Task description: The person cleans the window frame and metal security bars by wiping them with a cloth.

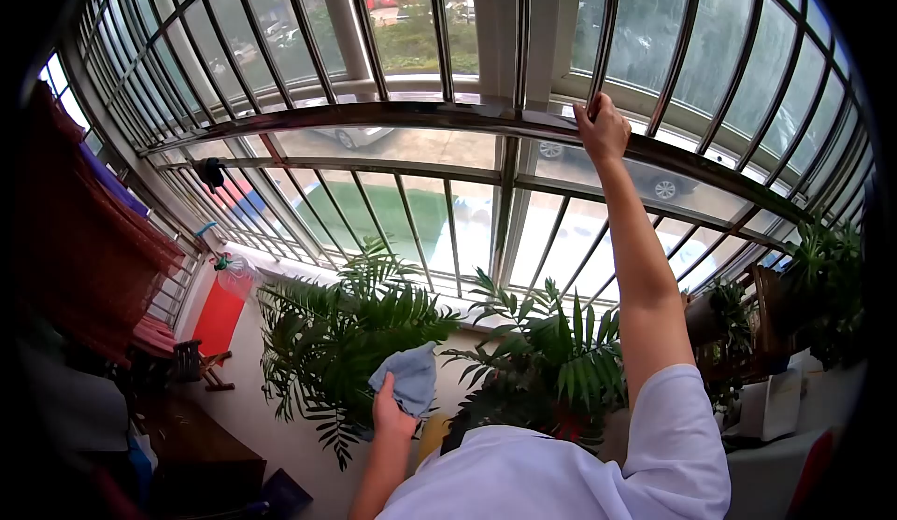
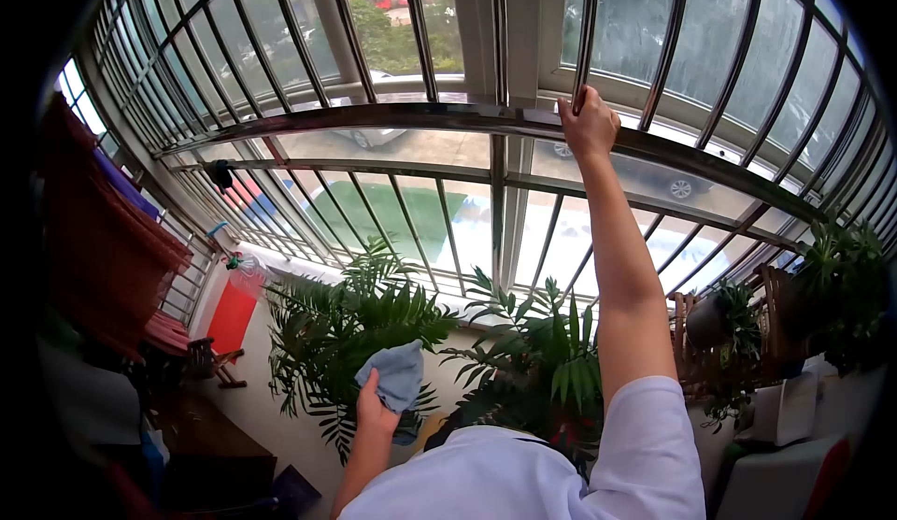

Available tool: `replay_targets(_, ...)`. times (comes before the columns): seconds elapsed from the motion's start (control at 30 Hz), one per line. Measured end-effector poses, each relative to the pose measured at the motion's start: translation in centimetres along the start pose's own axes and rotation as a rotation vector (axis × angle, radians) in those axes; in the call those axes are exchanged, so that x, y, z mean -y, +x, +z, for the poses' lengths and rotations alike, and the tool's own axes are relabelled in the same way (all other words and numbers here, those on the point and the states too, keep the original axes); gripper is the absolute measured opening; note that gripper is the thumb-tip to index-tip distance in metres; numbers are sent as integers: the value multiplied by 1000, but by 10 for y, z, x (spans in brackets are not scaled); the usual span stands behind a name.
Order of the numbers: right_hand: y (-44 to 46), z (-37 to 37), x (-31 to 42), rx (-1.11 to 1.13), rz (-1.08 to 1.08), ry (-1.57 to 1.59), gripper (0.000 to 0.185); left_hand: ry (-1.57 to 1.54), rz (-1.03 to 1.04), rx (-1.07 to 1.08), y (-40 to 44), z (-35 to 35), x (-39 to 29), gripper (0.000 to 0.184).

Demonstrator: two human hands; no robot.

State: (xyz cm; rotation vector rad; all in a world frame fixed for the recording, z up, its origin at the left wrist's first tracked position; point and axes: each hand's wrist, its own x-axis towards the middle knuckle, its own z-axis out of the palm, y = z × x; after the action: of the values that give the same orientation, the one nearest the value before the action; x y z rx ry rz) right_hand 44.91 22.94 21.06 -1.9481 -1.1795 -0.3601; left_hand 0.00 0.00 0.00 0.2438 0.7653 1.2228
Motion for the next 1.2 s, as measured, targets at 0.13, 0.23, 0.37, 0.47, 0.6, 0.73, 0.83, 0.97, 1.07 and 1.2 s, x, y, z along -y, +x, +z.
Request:
replay_targets(0.13, 22, 9, 6, -68, -10, 29, 34, 72, 41, -9, 95, 67, -44, 33)
replay_targets(0.23, 27, 1, 4, 12, 15, 33, 35, 99, 214, 106, 137, 133, -60, 32)
replay_targets(0.37, 32, -16, 15, 170, 61, -52, 42, 124, 511, 240, 200, 206, -71, 34)
replay_targets(0.47, 41, -8, 12, 231, 177, -163, 35, 197, 801, 239, 250, 248, -74, 32)
replay_targets(0.6, 31, 9, 13, 116, 252, -129, 25, 387, 1100, 78, 301, 284, -59, 22)
replay_targets(0.73, 29, 10, 19, 44, 240, -189, 25, 639, 1423, -53, 309, 309, -42, 15)
replay_targets(0.83, 26, 13, 15, 30, 260, -179, 26, 726, 1439, 61, 298, 315, -31, 24)
replay_targets(0.97, 29, 16, 11, 56, 275, -138, 29, 915, 1559, 306, 293, 318, -42, 30)
replay_targets(1.07, 26, 15, 9, 38, 264, -128, 29, 889, 1655, 134, 312, 305, -64, 26)
replay_targets(1.2, 28, 14, 15, 36, 277, -146, 28, 812, 1571, -58, 322, 295, -75, 23)
